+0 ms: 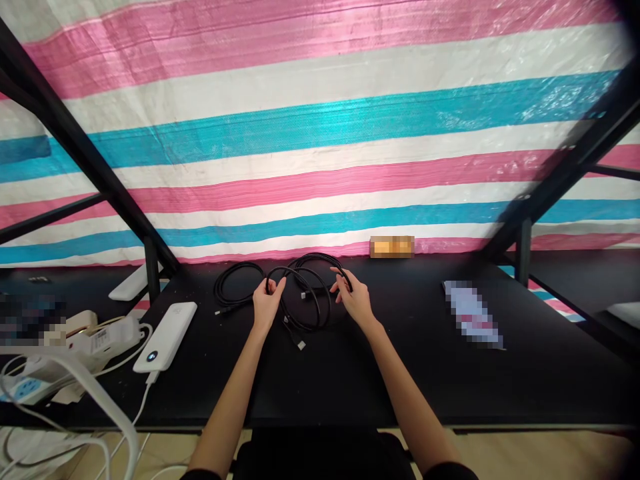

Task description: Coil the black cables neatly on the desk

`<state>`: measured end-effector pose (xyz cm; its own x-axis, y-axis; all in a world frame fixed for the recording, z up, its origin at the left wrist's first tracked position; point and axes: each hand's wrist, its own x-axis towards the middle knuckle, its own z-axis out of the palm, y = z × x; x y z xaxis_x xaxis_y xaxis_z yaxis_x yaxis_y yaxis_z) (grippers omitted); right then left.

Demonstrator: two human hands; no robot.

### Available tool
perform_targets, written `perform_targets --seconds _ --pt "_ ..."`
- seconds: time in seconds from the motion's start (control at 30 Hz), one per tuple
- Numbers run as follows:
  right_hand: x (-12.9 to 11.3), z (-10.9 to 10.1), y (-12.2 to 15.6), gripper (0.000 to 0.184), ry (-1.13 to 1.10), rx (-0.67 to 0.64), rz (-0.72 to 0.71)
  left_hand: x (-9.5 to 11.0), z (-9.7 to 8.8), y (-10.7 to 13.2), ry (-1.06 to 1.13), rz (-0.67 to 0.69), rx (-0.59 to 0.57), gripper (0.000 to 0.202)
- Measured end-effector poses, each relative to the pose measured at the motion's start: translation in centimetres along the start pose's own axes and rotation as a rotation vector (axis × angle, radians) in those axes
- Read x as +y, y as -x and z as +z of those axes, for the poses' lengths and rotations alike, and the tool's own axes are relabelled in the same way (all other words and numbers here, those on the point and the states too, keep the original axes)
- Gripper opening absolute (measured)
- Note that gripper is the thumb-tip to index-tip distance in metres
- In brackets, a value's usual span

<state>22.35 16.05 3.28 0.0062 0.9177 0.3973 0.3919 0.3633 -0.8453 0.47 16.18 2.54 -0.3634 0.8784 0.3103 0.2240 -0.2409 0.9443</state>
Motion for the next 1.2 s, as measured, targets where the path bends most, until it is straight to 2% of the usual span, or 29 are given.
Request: perform_targets --seconds 0.1,0.2,0.27,0.37,0.43,0.6,0.77,0.9,1.0,1.1,1.2 --pt "0.1 0.1 0.0 0.037 -0.025 -0.012 -0.02 -0.4 0.1 -0.1 -0.091 0.035 0.032 0.03" --pt "0.1 0.2 0.1 0.037 -0.032 -0.02 -0.04 -0.7 0.2 -0.4 -0.081 0.0 0.047 0.038" --pt "0.0 0.3 0.1 0.036 -0.038 -0.017 -0.044 -0.8 0.2 -0.5 -0.004 -0.048 -0.04 0.035" --pt "-0.1 0.4 0.2 0.035 -0.062 -0.011 -0.03 -0.7 0.3 -0.3 0.137 -0.123 -0.232 0.031" --pt "-0.1 0.6 0.3 0.033 -0.1 -0.016 -0.01 -0.5 0.4 0.0 0.218 -0.166 -0.285 0.036" --pt "-0.7 1.1 0.4 0.03 -0.273 -0.092 0.045 -0.4 0.4 0.3 0.439 -0.27 -0.189 0.041" --pt "-1.0 1.9 0.7 0.029 -0.338 -0.283 0.098 -0.3 0.3 -0.2 0.61 -0.337 -0.081 0.044" --pt "-0.8 3.2 1.5 0.025 -0.291 -0.461 0.059 0.0 0.5 -0.1 0.689 -0.427 -0.058 0.043" --pt "-0.8 4.0 2.1 0.027 -0.322 -0.554 0.045 -0.1 0.9 0.2 0.719 -0.478 -0.092 0.042" --pt "-0.8 4.2 2.1 0.033 -0.355 -0.57 0.062 -0.3 1.3 0.4 0.721 -0.484 -0.142 0.041" --pt "-0.6 3.8 1.6 0.041 -0.373 -0.515 0.142 -0.4 1.3 0.4 0.691 -0.491 -0.143 0.04"
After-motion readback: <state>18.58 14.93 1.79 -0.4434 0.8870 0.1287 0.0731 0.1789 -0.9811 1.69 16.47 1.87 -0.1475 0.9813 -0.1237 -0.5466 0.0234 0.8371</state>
